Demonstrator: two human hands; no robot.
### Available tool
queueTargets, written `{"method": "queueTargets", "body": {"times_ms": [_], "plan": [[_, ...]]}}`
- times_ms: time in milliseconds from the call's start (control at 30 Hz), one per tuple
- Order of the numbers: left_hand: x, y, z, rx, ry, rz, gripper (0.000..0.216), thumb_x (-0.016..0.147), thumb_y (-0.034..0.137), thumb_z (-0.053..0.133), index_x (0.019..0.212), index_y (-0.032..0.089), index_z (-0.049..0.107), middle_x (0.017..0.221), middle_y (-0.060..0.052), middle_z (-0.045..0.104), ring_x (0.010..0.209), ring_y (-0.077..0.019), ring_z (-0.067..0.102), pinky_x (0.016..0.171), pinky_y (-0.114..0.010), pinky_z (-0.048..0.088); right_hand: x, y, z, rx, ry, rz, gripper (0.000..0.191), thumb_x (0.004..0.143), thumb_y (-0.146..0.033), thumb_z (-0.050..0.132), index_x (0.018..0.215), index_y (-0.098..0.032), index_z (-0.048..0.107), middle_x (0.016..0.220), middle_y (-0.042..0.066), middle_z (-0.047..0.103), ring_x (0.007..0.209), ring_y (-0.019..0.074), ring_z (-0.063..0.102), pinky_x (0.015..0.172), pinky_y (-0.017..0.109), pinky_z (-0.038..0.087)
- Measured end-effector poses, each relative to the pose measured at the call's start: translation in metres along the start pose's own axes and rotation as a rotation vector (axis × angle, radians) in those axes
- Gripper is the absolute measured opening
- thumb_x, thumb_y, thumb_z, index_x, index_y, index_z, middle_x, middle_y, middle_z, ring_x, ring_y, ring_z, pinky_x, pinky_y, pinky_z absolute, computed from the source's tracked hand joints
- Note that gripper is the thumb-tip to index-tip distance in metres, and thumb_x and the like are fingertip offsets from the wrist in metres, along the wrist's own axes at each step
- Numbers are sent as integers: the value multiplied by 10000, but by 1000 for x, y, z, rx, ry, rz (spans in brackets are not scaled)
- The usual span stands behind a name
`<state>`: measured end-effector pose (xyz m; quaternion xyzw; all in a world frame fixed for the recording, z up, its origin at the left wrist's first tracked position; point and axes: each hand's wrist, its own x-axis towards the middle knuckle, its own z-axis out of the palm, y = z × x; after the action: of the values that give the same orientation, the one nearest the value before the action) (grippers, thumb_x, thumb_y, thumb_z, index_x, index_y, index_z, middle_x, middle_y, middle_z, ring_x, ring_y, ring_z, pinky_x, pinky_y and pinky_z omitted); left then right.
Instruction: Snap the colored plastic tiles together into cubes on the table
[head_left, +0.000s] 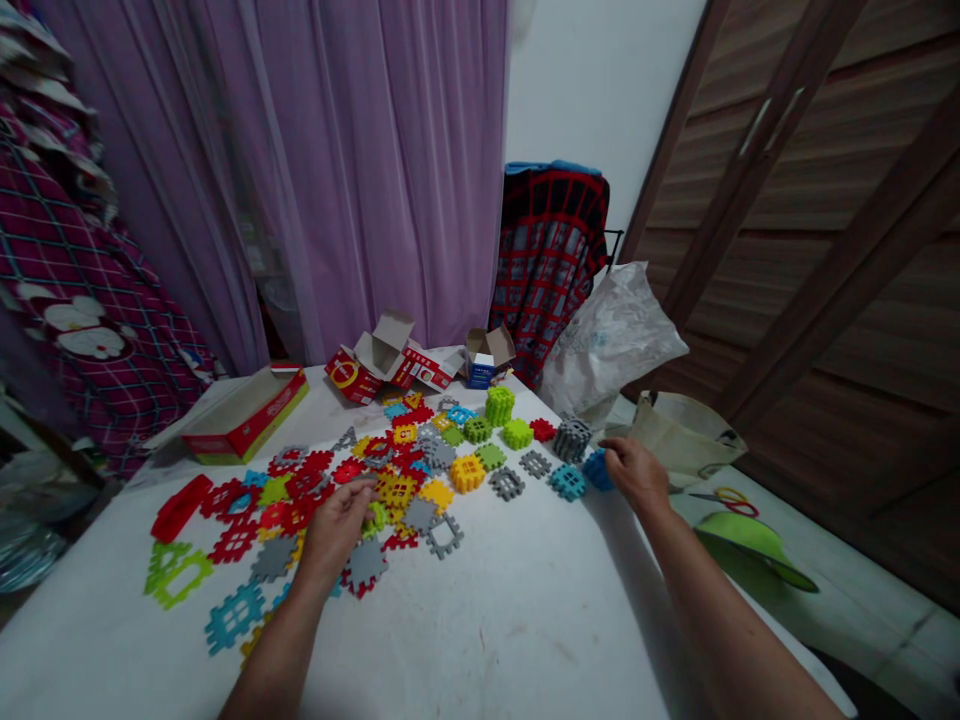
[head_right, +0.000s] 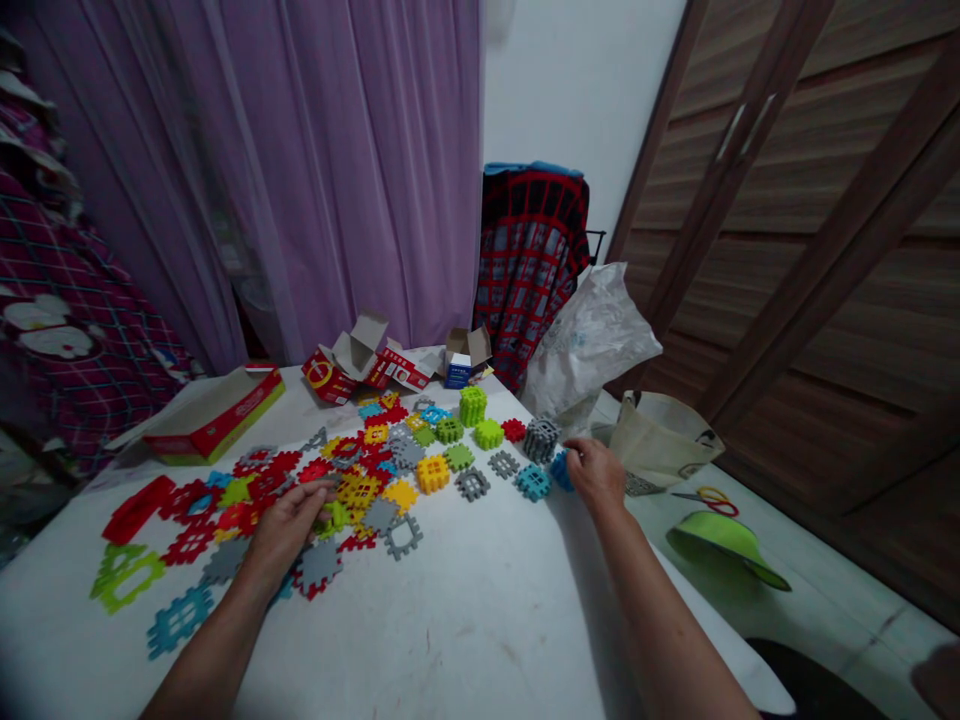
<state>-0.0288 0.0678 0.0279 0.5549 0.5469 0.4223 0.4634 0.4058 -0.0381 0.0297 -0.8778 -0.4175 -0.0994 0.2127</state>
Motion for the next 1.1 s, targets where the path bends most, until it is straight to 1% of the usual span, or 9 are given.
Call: {"method": "queueTargets", "body": {"times_ms": [100, 233, 367, 500, 600, 767, 900, 1100], "plan": [[-1, 1, 1, 0, -8, -7, 663, 555, 684, 647, 958, 159, 684, 866, -83, 737, 647, -182, 637, 426, -211, 368, -4, 1, 1, -73, -15, -148, 312, 865, -251, 473, 993, -261, 757, 997, 48, 687, 916, 198, 597, 684, 282, 391], [-1, -1, 2, 7, -25, -2, 666, 560, 689, 646, 965, 161, 683, 878, -87, 734, 651, -181, 636, 429, -212, 370, -4, -8, 2, -164, -22, -213, 290, 874, -250, 489, 978, -259, 760, 929, 55, 671, 841, 187, 582, 683, 284, 380], [1, -5, 0, 20, -15, -11, 664, 565, 695, 642, 965, 166, 683, 896, -89, 732, 659, -189, 642, 436, -219, 389, -1, -18, 0, -223, -50, -210, 295, 887, -260, 479, 987, -273, 756, 937, 54, 666, 849, 184, 580, 695, 279, 378], [2, -4, 0, 33, -13, -8, 662, 563, 702, 639, 953, 170, 688, 890, -89, 732, 659, -189, 644, 438, -219, 391, 1, -22, 0, -229, -67, -195, 310, 896, -274, 467, 1021, -277, 751, 970, 58, 674, 875, 188, 586, 714, 280, 385], [2, -3, 0, 41, -9, -13, 692, 546, 718, 636, 954, 162, 688, 875, -94, 730, 652, -190, 638, 431, -219, 384, 2, -22, 0, -223, -74, -185, 321, 901, -272, 455, 1036, -272, 746, 1000, 57, 680, 899, 193, 594, 730, 287, 390], [1, -3, 0, 43, -22, -2, 688, 561, 725, 628, 960, 167, 686, 915, -101, 731, 657, -186, 637, 434, -214, 383, 4, -20, -3, -223, -78, -165, 327, 902, -274, 446, 1038, -270, 744, 1009, 57, 683, 905, 199, 602, 721, 290, 392], [0, -4, 0, 56, -27, -9, 704, 565, 732, 617, 978, 165, 683, 929, -114, 728, 687, -201, 645, 434, -219, 391, 6, -19, -6, -229, -80, -131, 330, 901, -272, 444, 1043, -276, 743, 1027, 56, 685, 912, 194, 607, 726, 281, 397], [-1, -3, 0, 67, -37, -15, 711, 569, 734, 599, 990, 166, 673, 944, -114, 724, 695, -197, 639, 442, -218, 392, 12, -18, -6, -251, -90, -125, 354, 910, -278, 421, 1078, -270, 732, 1061, 61, 686, 939, 196, 617, 750, 279, 408]]}}
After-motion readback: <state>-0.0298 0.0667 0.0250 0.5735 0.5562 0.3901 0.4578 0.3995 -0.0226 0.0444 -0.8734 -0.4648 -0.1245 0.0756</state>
